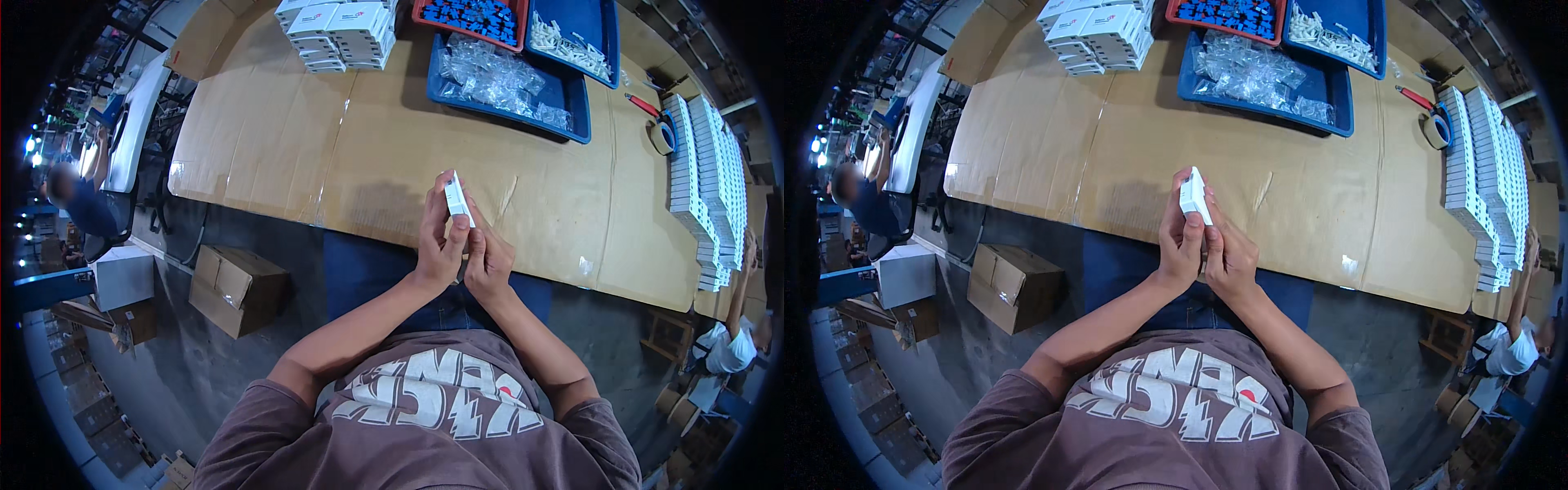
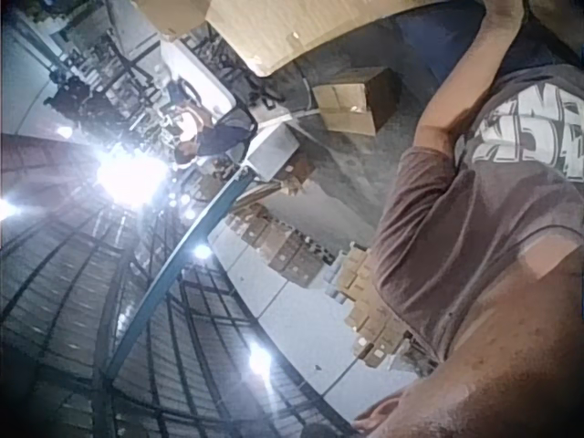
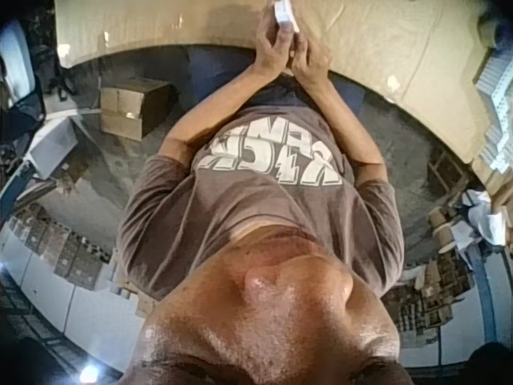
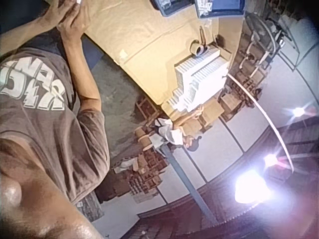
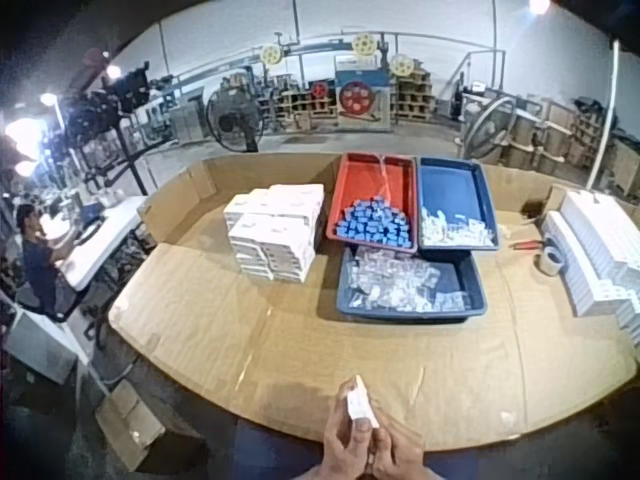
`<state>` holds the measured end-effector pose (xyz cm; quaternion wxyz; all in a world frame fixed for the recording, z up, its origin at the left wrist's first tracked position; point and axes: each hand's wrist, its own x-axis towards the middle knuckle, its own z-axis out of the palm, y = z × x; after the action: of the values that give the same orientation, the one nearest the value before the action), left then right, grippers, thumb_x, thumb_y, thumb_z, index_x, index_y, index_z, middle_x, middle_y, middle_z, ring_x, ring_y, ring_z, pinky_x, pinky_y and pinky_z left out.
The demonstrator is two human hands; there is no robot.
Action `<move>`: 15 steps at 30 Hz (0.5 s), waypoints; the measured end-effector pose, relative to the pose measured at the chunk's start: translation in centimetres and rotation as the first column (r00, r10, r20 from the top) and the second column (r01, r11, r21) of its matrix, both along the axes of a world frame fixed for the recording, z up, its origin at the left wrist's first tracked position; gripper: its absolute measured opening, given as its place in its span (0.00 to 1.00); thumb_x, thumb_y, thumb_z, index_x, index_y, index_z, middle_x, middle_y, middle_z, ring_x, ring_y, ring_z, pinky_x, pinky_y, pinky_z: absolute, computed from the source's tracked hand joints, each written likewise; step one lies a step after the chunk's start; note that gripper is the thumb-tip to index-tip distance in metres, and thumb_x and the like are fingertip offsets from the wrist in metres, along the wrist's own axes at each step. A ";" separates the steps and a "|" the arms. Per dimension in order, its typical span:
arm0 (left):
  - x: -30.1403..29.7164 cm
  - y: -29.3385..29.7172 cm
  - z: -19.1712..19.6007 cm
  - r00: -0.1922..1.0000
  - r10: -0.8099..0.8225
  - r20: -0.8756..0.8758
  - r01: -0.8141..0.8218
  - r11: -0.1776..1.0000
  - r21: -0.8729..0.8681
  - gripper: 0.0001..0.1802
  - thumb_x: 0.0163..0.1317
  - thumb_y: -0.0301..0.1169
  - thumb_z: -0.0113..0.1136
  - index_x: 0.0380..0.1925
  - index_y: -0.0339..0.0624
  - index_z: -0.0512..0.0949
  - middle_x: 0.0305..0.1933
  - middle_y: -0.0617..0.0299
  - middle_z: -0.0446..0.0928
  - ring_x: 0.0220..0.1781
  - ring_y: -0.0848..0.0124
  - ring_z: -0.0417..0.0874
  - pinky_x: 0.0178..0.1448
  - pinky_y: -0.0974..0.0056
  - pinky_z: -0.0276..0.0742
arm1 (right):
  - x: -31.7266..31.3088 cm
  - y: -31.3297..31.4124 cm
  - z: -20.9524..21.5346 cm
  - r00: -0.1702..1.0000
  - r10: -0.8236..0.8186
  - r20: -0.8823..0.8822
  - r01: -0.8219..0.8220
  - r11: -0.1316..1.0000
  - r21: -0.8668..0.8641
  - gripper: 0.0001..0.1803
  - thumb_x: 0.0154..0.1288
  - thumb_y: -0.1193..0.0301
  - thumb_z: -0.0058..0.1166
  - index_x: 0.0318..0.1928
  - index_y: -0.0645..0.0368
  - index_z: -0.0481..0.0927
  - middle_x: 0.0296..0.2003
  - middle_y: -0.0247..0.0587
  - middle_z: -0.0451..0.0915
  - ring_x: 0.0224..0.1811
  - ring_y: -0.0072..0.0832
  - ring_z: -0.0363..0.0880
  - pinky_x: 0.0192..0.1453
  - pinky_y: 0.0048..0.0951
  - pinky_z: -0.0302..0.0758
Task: Assembling plastic housings and internal components of electronic devices and packing them into boxes.
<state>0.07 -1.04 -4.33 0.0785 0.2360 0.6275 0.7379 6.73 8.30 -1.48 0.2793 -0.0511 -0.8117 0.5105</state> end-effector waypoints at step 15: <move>-2.1 -0.4 0.3 0.967 0.020 -0.252 -0.035 0.998 -0.055 0.48 0.74 0.53 0.56 0.79 0.33 0.49 0.71 0.51 0.63 0.73 0.62 0.67 0.75 0.57 0.64 | -0.9 1.4 0.4 0.983 0.160 -0.090 -0.181 0.923 -0.340 0.24 0.83 0.65 0.41 0.68 0.69 0.73 0.69 0.58 0.74 0.73 0.45 0.72 0.70 0.39 0.73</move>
<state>-2.00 -1.46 -4.04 -0.0051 0.3166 0.6572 0.6840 5.80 9.71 -1.13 0.2448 -0.0131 -0.7016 0.6691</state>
